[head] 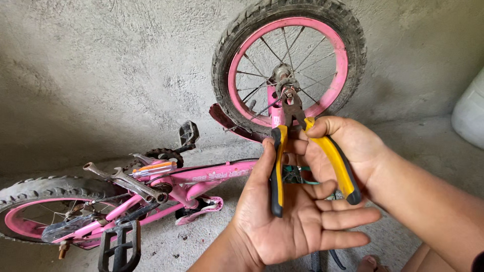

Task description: The person repairs a pink children's bicycle lying upside down on a concrete floor. They use pliers on the chain and drivetrain, a screwdriver near the chain guard, and wrenches to loosen and tighten the rear wheel axle nuts, adjusting the wheel by hand.

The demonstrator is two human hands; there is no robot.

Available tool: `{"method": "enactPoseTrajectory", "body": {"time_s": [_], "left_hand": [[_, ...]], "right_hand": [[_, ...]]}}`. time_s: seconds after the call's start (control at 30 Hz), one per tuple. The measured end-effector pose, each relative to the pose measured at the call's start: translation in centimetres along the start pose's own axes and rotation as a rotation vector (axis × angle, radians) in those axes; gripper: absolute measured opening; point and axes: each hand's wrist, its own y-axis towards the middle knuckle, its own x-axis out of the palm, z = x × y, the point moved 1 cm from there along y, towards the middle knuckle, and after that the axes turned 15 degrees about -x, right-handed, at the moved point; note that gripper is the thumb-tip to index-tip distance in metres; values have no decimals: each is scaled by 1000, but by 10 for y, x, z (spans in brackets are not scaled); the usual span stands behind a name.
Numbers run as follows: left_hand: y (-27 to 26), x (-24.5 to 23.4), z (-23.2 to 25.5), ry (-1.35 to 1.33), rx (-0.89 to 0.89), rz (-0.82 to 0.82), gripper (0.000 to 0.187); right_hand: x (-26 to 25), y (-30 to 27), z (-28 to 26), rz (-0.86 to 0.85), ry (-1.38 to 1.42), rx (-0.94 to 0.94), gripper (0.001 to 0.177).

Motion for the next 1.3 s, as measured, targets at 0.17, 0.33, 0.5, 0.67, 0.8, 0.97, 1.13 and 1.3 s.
{"method": "enactPoseTrajectory", "body": {"time_s": [0.17, 0.33, 0.5, 0.67, 0.8, 0.97, 1.13, 1.3], "left_hand": [[8, 14, -4, 101, 94, -96, 121], [24, 14, -2, -369, 172, -341, 104], [23, 10, -1, -321, 174, -282, 95], [20, 17, 1, -370, 192, -299, 81], [24, 17, 3, -80, 302, -149, 75], [25, 10, 1, -315, 179, -352, 75], [21, 8, 0, -321, 174, -342, 67], [19, 12, 3, -266, 163, -318, 80]], "right_hand": [[5, -6, -14, 123, -209, 170, 38], [10, -7, -15, 65, -163, 92, 39], [-6, -4, -5, 82, -31, 54, 39], [-23, -3, 9, -293, 449, 51, 43], [-25, 4, 13, -188, 392, 54, 44], [-22, 1, 7, -100, 325, 53, 45], [-19, 1, 9, -72, 327, 77, 47], [-20, 4, 7, -67, 328, 78, 48]]}}
